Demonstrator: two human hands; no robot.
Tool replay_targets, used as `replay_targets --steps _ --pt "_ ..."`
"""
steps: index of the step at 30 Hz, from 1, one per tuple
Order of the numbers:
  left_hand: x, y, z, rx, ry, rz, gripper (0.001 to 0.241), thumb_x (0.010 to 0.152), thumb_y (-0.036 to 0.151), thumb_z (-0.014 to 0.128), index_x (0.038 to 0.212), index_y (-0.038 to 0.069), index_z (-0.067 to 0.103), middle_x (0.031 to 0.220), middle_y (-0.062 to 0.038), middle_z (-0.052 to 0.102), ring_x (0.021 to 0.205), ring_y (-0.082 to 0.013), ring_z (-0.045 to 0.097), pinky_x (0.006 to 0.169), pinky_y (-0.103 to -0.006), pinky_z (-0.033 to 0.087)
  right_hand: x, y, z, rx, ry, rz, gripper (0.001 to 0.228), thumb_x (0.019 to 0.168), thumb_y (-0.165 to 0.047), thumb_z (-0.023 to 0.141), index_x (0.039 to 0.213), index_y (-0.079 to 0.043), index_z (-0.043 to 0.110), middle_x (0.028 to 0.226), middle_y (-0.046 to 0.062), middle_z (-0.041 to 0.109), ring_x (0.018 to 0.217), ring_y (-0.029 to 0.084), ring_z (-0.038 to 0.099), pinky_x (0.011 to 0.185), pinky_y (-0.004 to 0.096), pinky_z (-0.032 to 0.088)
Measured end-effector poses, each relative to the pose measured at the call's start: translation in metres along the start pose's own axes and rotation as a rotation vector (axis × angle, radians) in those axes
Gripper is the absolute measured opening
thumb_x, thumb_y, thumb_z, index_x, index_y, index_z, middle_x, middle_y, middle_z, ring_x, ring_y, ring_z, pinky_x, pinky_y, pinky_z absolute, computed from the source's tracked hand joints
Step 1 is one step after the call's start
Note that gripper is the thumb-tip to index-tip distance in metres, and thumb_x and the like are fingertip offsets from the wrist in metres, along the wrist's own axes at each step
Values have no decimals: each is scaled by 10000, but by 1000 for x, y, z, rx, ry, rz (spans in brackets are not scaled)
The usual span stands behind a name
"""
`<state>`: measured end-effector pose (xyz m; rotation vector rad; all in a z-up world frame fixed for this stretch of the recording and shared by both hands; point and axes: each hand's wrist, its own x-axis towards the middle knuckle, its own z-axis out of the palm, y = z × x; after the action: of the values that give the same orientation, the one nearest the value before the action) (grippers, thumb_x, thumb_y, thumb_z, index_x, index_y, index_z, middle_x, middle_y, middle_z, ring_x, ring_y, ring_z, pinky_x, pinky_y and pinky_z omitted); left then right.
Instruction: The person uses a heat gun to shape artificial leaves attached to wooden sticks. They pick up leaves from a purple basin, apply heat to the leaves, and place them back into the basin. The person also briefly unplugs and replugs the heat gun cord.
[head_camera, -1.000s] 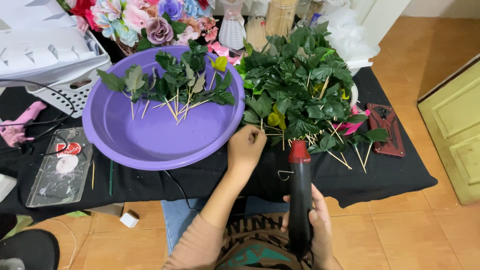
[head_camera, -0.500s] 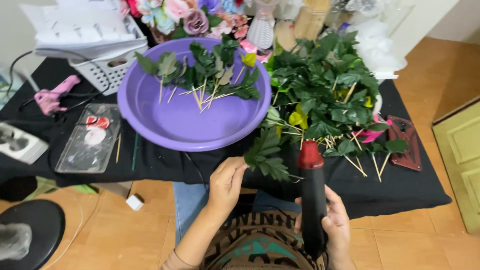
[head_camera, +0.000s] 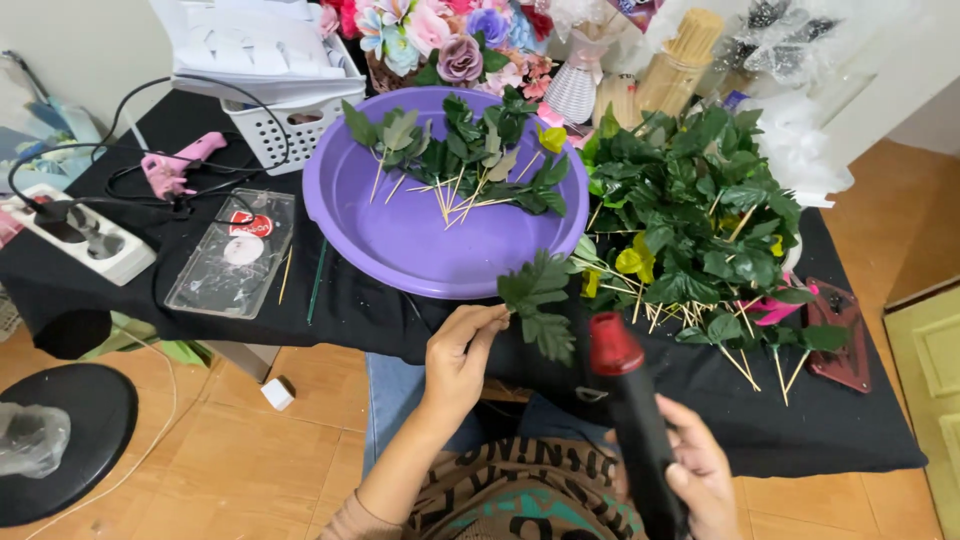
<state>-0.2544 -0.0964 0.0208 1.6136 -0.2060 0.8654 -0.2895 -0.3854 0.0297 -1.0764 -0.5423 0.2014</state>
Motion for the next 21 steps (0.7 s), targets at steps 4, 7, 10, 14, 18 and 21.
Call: replay_targets --steps 4,7,10,14,18,21 --pt "-1 10 -6 29 -43 -1 193 1031 99 564 1033 15 737 981 -98 736 951 -231 706 865 -327 575 11 -14 16 -123 38 121 753 916 -355 759 1478 20 427 1056 332 772 622 295 768 483 367 659" --pt "-2 9 -9 -6 -88 -37 128 972 56 644 1026 42 759 968 -89 735 916 -208 706 850 -298 555 12 -10 13 -170 -101 282 677 895 -214 719 1473 9 445 915 259 772 583 301 801 380 327 633" --pt "-4 3 -16 -63 -54 -149 150 956 64 677 1070 52 773 989 -92 741 935 -194 727 861 -277 583 7 -7 -1 -225 -86 381 712 841 -245 742 1467 17 526 813 142 762 560 161 678 473 242 477" --pt "-4 -8 -24 38 -61 -58 173 1006 131 612 1049 86 773 995 -50 737 958 -202 690 894 -325 515 12 -20 3 -198 -97 266 756 874 -351 743 1469 21 460 966 222 814 578 245 775 459 310 588" --pt "-10 -8 -23 166 -136 -56 195 1010 195 576 1019 220 769 1032 33 748 1095 -176 688 1167 -482 236 17 -24 1 -302 -111 425 640 871 -147 707 1477 -22 544 851 111 757 620 161 700 527 263 527" --pt "-7 -1 -21 180 -142 -94 179 1006 183 586 980 218 760 1030 42 745 1118 -172 693 1196 -490 162 19 -21 5 -155 -134 393 644 902 -148 673 1487 7 454 814 156 723 548 223 736 413 327 635"
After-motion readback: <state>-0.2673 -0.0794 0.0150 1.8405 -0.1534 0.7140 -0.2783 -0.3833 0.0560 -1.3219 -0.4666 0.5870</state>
